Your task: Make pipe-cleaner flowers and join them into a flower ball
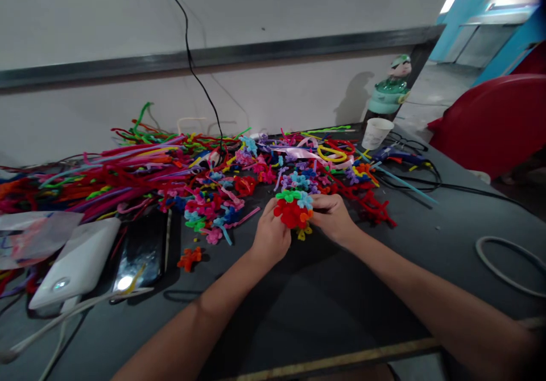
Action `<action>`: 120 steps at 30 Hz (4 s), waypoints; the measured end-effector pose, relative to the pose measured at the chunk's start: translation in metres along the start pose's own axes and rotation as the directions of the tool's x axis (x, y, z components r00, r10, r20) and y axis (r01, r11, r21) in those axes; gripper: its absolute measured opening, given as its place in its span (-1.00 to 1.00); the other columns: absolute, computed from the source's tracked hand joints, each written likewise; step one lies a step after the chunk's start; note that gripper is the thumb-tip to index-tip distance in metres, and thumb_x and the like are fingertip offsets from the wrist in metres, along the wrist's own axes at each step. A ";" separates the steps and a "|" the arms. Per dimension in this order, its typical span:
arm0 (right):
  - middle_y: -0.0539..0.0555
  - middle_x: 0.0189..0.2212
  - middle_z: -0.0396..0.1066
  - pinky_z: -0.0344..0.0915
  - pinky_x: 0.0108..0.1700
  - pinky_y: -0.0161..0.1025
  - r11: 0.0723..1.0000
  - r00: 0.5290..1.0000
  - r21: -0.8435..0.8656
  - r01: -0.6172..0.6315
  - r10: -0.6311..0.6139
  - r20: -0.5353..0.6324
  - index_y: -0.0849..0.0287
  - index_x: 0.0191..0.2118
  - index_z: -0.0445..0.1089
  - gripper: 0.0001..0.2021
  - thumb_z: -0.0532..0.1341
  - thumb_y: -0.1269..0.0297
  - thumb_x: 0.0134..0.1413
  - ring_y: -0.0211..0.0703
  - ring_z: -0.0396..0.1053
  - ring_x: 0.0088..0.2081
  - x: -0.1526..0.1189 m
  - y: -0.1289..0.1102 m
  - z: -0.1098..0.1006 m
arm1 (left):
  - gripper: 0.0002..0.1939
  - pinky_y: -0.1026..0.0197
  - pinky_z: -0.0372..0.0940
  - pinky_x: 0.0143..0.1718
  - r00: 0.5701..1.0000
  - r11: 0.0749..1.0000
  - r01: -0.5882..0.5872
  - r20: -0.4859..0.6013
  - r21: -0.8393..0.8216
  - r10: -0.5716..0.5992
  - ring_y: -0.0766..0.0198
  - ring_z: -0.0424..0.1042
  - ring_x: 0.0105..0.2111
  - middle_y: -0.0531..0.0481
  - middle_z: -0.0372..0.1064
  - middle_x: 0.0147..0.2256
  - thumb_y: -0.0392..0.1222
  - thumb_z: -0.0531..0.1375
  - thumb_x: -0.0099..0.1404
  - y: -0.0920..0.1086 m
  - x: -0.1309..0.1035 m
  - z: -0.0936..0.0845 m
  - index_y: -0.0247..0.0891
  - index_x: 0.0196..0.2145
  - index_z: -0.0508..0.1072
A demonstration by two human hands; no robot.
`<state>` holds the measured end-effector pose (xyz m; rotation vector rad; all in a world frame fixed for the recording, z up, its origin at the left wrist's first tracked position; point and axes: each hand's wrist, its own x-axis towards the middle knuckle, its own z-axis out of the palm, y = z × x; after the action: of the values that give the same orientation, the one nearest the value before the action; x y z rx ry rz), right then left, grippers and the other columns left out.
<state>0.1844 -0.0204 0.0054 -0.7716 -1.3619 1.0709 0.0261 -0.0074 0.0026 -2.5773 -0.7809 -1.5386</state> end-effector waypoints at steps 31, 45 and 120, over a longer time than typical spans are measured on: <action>0.06 -0.15 0.39 0.16 -0.09 -0.05 0.346 0.760 -0.826 0.444 -0.634 0.143 0.12 -0.58 0.42 -0.83 0.25 0.41 -0.02 -0.05 0.33 -0.12 0.003 -0.007 -0.015 | -0.74 -0.09 0.07 0.12 0.744 0.546 0.667 0.481 -0.507 -0.463 0.02 0.16 0.08 -0.10 0.34 -0.07 -0.29 0.19 0.08 -0.006 -0.008 0.009 -0.19 -0.21 0.47; 0.15 -0.17 0.28 0.28 -0.09 -0.09 0.721 0.894 -0.624 0.300 -0.440 -0.079 0.14 -0.37 0.37 -0.90 0.12 0.32 0.11 -0.07 0.29 -0.11 0.002 -0.008 -0.002 | -0.66 -0.06 0.17 0.07 0.776 0.552 0.631 0.446 -0.545 -0.446 0.08 0.29 -0.01 -0.06 0.38 -0.12 -0.35 0.11 0.13 0.016 0.007 -0.002 -0.13 -0.13 0.44; 0.04 -0.41 0.50 0.36 -0.24 -0.24 0.985 0.969 -0.159 0.071 -0.106 -0.223 0.17 -0.32 0.48 -0.75 0.33 0.12 -0.11 -0.16 0.43 -0.34 0.005 0.002 -0.011 | -0.88 0.41 0.23 -0.53 0.277 -0.432 0.659 0.732 -0.616 -0.622 0.47 0.29 -0.57 0.09 0.28 -0.57 -0.30 0.29 -0.01 0.015 0.037 -0.015 -0.34 -0.48 0.42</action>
<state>0.1944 -0.0132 0.0041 -0.9079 -1.2740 0.7877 0.0349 -0.0099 0.0444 -2.4912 -2.7093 -3.3110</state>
